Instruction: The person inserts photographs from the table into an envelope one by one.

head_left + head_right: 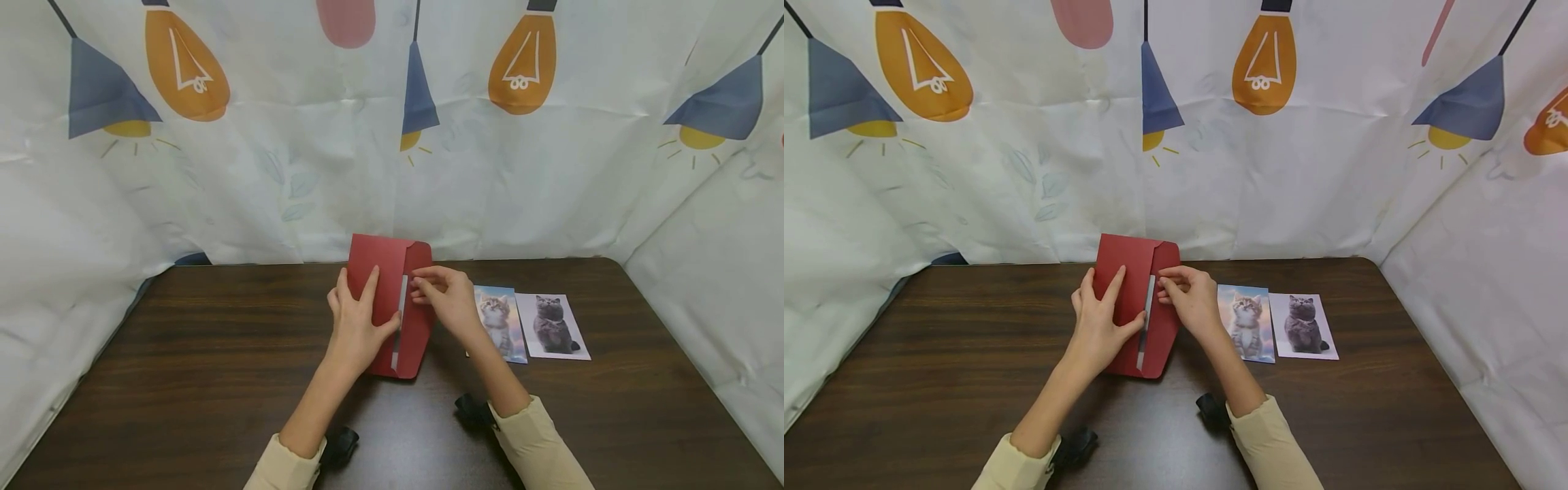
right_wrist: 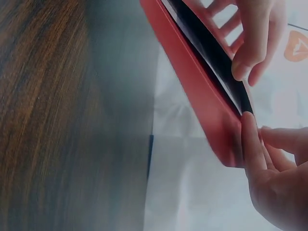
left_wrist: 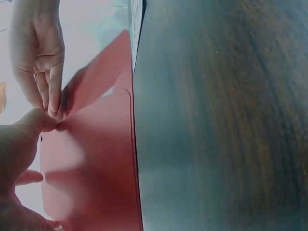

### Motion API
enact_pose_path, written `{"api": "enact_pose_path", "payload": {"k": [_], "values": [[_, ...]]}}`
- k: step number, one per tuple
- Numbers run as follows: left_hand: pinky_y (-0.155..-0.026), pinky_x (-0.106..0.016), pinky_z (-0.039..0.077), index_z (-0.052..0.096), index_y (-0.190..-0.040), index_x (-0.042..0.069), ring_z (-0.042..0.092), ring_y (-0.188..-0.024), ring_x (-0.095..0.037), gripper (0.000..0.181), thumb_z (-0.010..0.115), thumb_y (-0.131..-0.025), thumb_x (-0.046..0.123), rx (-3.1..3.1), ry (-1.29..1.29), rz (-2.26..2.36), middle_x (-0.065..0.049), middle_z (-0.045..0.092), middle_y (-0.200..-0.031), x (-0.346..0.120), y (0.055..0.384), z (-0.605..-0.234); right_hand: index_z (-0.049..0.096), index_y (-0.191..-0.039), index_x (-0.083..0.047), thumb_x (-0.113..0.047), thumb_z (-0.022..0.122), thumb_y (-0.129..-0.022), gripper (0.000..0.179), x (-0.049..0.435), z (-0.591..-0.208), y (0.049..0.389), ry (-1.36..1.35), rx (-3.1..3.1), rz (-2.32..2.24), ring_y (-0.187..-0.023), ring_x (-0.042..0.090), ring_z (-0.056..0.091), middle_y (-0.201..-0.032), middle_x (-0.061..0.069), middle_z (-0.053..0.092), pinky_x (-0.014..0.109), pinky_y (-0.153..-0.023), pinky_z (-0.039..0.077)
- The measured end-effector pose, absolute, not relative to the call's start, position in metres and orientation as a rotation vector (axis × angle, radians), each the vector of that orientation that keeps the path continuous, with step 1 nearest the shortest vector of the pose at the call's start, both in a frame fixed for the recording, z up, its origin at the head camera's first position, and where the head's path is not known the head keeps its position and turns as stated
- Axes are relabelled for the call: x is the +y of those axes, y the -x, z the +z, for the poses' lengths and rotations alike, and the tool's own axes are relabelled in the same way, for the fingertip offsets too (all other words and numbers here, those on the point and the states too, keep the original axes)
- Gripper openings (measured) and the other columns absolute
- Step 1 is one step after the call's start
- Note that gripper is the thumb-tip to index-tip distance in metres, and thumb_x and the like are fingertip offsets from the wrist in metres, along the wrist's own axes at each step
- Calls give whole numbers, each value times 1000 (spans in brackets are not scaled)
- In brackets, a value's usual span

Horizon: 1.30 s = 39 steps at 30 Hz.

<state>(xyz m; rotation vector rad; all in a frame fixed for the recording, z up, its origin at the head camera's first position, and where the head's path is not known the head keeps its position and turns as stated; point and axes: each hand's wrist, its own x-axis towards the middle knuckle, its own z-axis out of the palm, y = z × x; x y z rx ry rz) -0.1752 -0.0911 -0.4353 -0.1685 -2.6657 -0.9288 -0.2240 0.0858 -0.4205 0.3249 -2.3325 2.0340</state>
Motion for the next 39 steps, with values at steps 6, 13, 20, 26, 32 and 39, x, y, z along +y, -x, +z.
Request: {"api": "enact_pose_path", "payload": {"k": [6,13,20,26,32,39], "values": [[-94,-61,58,41,-161,6,28,-141,-54,84,84,-90,20,-2688,140,-944,-39,16,-165,-90,175,-435,72,-120,11,1,67,-101,22,89,-421,225,-330,-2318,2024,-83,26,78,-107,29,75,31,-77,64],[-95,-60,58,39,-162,4,27,-141,-54,83,82,-92,20,-2677,149,-907,-40,18,-162,-90,175,-436,73,-121,9,-1,67,-101,23,95,-419,226,-312,-2314,1988,-84,25,78,-109,29,75,29,-77,64],[-98,-61,56,38,-161,3,32,-138,-54,85,82,-92,21,-2661,166,-809,-40,23,-160,-92,174,-438,73,-121,10,-1,68,-101,23,99,-416,228,-311,-2295,1971,-81,21,77,-109,30,75,29,-76,64],[-97,-61,57,38,-162,3,32,-138,-55,85,82,-92,22,-2659,164,-809,-41,22,-161,-93,174,-437,72,-120,11,1,67,-101,22,104,-416,231,-292,-2284,1962,-76,12,75,-108,30,75,28,-73,64],[-97,-60,57,37,-163,5,30,-140,-54,87,83,-91,22,-2669,145,-852,-38,15,-166,-93,175,-436,72,-120,9,1,68,-101,22,109,-416,231,-299,-2305,1923,-77,20,76,-111,28,75,30,-71,64],[-96,-60,58,38,-163,5,30,-141,-53,87,84,-90,20,-2662,144,-875,-35,15,-167,-93,176,-435,74,-119,6,-3,68,-101,20,120,-417,233,-299,-2387,1783,-81,33,77,-108,27,76,26,-68,62]]}}
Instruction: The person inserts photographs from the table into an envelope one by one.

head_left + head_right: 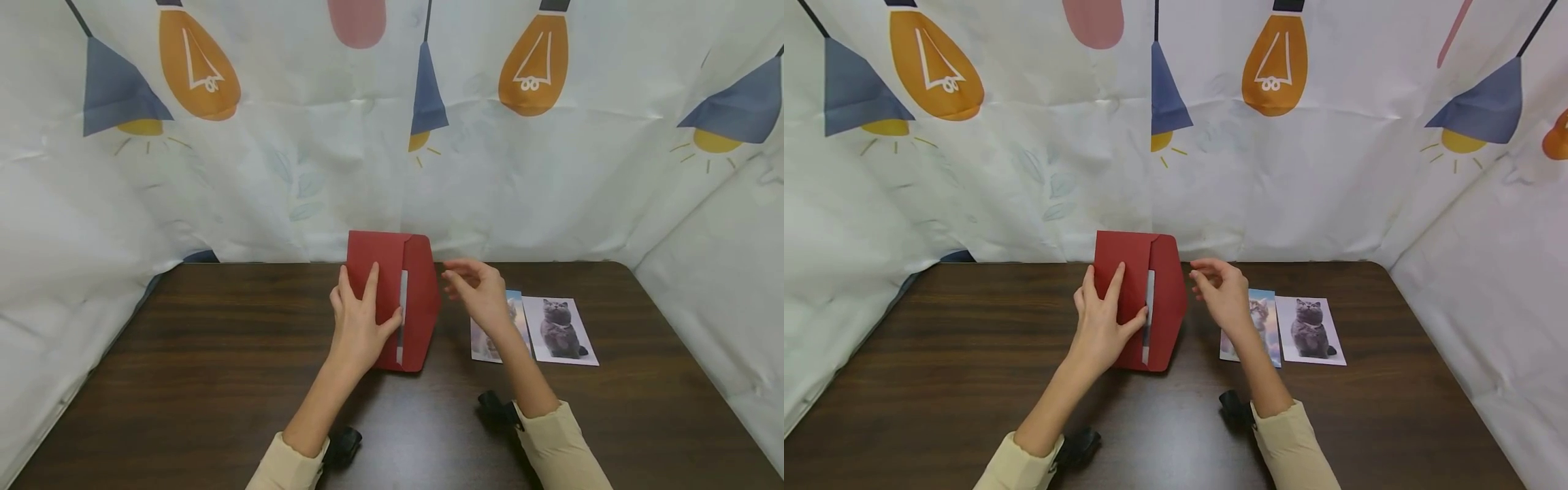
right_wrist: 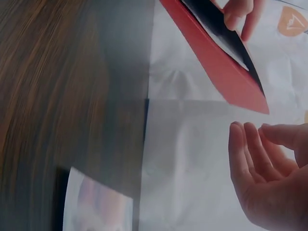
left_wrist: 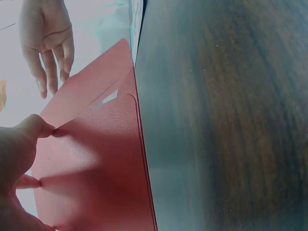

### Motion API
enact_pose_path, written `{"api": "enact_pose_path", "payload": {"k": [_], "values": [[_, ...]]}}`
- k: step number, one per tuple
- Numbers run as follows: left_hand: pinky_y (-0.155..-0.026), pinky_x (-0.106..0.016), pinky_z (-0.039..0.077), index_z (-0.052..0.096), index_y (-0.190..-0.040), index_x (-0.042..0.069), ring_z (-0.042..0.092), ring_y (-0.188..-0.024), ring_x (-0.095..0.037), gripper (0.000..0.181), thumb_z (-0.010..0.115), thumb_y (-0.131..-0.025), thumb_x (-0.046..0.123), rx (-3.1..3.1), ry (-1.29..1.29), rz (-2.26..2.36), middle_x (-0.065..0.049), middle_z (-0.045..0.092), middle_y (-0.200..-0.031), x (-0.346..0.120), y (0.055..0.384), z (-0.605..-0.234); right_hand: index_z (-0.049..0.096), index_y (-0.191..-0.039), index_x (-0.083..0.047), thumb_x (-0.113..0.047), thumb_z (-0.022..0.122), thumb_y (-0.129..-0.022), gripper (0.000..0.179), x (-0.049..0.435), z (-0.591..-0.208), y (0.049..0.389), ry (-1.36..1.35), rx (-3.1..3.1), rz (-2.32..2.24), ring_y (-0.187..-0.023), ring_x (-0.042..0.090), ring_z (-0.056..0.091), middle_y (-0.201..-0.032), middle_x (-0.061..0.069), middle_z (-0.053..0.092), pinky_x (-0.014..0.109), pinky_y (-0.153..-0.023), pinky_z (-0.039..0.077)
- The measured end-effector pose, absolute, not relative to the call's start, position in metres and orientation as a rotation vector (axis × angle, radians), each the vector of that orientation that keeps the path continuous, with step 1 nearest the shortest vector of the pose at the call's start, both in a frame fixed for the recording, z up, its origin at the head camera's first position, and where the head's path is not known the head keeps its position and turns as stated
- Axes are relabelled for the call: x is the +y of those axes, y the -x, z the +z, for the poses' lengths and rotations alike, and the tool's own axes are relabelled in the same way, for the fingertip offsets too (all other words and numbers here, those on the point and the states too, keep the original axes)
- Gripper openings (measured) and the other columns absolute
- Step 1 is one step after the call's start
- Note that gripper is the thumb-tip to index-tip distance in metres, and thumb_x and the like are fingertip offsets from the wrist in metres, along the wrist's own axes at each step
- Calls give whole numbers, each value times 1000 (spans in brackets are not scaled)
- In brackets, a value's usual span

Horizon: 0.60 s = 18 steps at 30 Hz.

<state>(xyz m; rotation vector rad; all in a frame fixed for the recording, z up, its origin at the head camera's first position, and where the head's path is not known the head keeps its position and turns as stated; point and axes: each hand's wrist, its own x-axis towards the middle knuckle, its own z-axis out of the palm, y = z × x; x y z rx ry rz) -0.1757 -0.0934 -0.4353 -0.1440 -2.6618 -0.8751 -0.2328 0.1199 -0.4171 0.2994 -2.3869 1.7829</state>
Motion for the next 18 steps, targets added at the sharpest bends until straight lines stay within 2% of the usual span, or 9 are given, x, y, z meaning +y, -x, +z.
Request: {"api": "enact_pose_path", "payload": {"k": [4,6,11,13,18], "values": [[-96,-60,58,38,-162,5,29,-141,-52,88,84,-89,19,-2662,151,-876,-35,16,-167,-94,176,-436,73,-121,4,-5,68,-102,22,127,-418,233,-285,-2426,1754,-87,40,76,-110,27,76,26,-68,62],[-96,-60,58,38,-162,5,29,-142,-52,87,84,-90,19,-2666,153,-876,-35,16,-167,-94,176,-436,72,-123,3,-7,68,-102,23,132,-419,233,-283,-2458,1728,-88,38,77,-112,26,76,28,-71,63],[-96,-60,58,38,-163,5,28,-142,-52,86,83,-90,19,-2674,152,-891,-34,15,-167,-94,176,-434,71,-127,2,-9,67,-104,26,141,-423,233,-298,-2510,1663,-91,36,76,-115,26,75,42,-78,65],[-96,-61,58,38,-163,5,28,-143,-51,87,83,-90,19,-2672,151,-894,-34,14,-167,-94,175,-433,71,-127,2,-10,66,-104,26,143,-423,233,-297,-2521,1644,-93,40,75,-116,26,74,46,-80,65],[-96,-60,58,37,-163,6,27,-143,-51,86,82,-91,20,-2672,150,-896,-34,14,-167,-94,175,-433,70,-129,2,-10,65,-105,27,150,-424,234,-283,-2548,1579,-95,42,74,-116,24,74,35,-78,64]]}}
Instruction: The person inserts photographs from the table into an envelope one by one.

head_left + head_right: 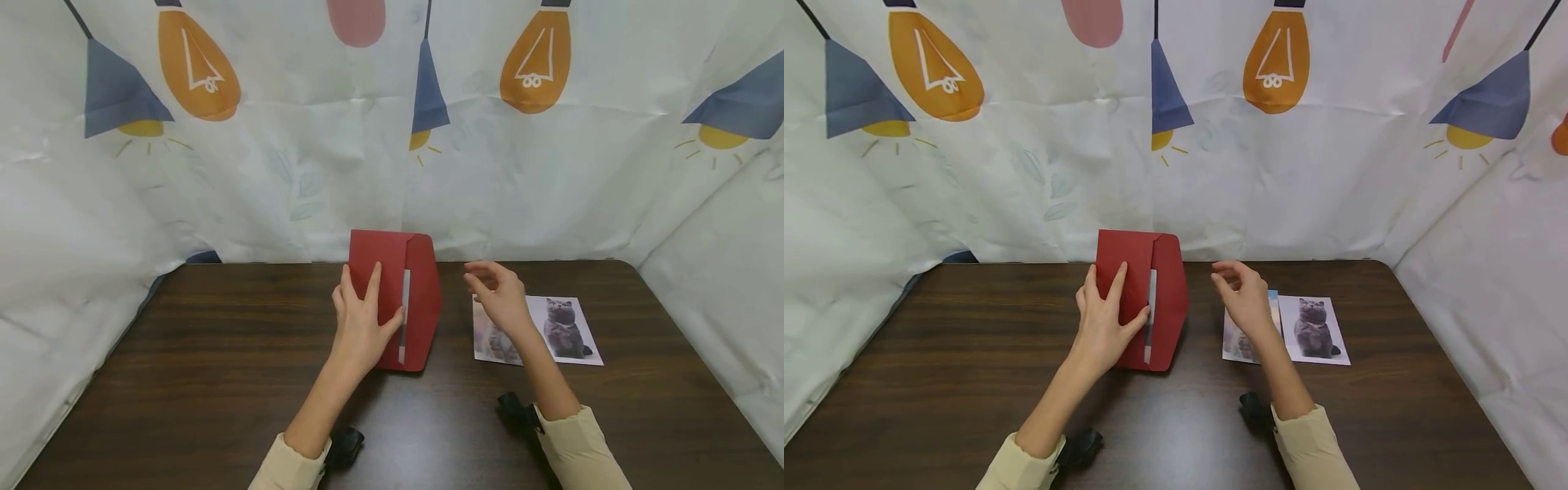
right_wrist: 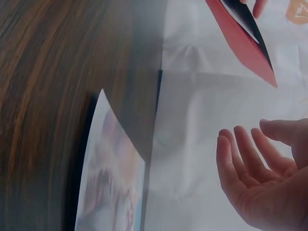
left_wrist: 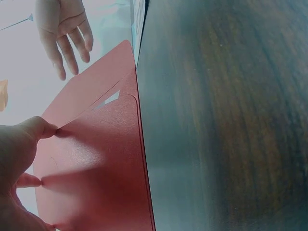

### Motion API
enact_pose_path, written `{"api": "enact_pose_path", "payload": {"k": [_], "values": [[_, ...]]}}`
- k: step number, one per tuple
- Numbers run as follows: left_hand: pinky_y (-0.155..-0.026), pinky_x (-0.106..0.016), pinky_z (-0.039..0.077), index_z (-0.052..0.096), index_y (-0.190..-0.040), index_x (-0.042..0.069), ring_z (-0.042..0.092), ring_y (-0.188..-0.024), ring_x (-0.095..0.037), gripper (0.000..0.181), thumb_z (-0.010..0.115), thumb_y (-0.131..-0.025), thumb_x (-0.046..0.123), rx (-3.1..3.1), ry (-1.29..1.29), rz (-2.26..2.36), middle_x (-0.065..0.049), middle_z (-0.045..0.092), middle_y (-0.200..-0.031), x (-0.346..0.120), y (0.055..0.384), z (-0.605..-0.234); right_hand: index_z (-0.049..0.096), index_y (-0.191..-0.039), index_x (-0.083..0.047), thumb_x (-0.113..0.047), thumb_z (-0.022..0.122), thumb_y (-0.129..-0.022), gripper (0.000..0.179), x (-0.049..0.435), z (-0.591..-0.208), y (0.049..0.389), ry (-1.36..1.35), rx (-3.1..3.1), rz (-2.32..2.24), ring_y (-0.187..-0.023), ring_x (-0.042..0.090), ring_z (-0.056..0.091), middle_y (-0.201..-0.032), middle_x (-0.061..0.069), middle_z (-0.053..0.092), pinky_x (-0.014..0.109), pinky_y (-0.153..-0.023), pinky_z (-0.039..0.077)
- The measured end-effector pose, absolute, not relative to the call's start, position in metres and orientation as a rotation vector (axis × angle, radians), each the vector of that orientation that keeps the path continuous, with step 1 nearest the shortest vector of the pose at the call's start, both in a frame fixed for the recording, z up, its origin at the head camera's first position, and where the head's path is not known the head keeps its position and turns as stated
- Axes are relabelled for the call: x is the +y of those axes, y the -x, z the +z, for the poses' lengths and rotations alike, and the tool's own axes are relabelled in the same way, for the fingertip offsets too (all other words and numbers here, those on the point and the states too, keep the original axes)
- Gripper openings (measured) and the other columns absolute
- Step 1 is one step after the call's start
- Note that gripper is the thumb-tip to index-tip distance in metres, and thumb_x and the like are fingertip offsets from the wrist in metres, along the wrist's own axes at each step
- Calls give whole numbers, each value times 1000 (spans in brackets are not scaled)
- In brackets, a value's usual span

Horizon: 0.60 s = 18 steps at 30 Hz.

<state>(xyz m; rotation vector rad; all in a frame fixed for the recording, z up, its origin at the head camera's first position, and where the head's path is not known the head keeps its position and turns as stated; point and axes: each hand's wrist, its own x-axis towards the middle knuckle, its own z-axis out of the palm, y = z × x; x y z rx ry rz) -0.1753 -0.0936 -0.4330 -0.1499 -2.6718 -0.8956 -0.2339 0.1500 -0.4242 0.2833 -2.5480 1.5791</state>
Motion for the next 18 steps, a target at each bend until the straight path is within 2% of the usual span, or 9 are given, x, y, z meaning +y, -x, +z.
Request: {"api": "enact_pose_path", "payload": {"k": [10,18], "values": [[-91,-58,60,43,-160,4,33,-138,-52,85,85,-88,18,-2607,167,-889,-35,20,-165,-92,176,-438,68,-133,-1,-11,64,-106,29,161,-428,233,-303,-2599,1519,-101,44,72,-119,23,74,26,-77,61],[-94,-59,59,42,-161,5,31,-140,-51,86,85,-88,20,-2622,148,-903,-33,20,-165,-93,175,-435,67,-132,2,-12,63,-106,29,165,-428,237,-305,-2580,1542,-101,48,72,-120,27,73,37,-79,64]]}}
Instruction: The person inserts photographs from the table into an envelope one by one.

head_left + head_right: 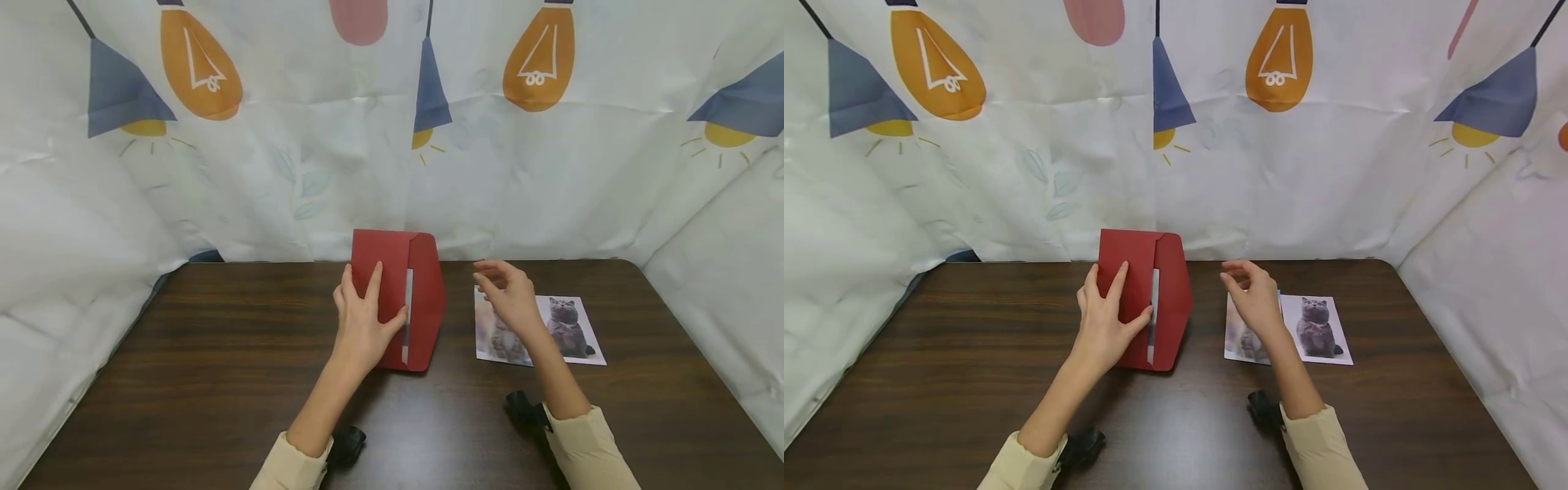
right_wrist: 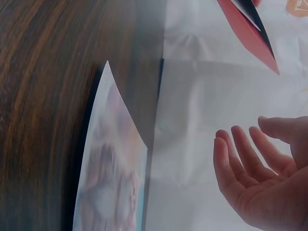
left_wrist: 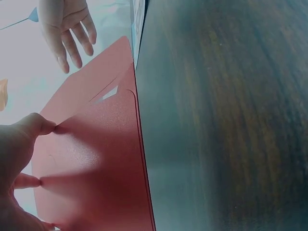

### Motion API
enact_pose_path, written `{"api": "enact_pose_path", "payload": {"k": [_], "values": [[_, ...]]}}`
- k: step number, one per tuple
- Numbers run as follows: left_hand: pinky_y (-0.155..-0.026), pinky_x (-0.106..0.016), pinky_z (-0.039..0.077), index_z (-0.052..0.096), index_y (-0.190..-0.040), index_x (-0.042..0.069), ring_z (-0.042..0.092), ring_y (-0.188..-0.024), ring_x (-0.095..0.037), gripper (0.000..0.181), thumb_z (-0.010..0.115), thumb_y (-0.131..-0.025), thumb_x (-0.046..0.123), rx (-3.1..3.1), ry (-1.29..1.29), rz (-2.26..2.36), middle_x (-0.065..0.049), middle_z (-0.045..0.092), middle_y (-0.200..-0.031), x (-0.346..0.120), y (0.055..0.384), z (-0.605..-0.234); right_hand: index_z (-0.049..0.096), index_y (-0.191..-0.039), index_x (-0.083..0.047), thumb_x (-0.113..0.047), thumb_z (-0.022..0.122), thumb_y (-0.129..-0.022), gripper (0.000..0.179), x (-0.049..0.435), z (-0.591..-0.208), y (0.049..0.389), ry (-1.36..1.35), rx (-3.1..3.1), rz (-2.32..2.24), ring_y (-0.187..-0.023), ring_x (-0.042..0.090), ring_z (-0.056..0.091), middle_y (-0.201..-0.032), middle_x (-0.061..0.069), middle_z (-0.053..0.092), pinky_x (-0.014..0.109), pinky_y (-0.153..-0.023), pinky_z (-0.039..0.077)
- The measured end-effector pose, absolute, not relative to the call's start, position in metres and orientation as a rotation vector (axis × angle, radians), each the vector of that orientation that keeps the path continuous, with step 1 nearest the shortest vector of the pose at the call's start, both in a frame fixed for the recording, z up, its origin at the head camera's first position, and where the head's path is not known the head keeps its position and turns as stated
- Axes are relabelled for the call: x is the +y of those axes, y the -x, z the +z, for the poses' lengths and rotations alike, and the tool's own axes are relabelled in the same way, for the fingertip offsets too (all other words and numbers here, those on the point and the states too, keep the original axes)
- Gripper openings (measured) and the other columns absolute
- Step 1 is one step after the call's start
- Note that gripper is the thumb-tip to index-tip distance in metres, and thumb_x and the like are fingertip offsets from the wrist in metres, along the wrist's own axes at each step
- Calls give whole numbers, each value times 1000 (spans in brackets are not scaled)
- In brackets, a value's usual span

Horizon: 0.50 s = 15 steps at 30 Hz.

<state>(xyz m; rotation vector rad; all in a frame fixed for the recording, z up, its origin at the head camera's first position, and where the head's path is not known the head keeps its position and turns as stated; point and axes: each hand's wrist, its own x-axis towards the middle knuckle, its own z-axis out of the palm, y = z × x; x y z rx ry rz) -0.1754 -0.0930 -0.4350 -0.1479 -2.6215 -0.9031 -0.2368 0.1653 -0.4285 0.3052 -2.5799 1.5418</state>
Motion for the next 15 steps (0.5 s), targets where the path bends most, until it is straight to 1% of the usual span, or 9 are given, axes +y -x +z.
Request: {"api": "enact_pose_path", "payload": {"k": [8,15], "values": [[-93,-57,60,43,-160,6,33,-139,-50,84,84,-89,20,-2613,162,-900,-33,21,-165,-94,175,-433,66,-134,2,-15,61,-107,32,170,-426,238,-291,-2585,1539,-104,47,72,-123,27,71,44,-83,64],[-93,-58,60,43,-161,7,33,-140,-50,84,84,-89,21,-2616,174,-910,-32,20,-166,-93,175,-434,65,-136,1,-14,62,-107,33,174,-425,237,-249,-2613,1502,-104,47,72,-124,27,70,32,-78,62]]}}
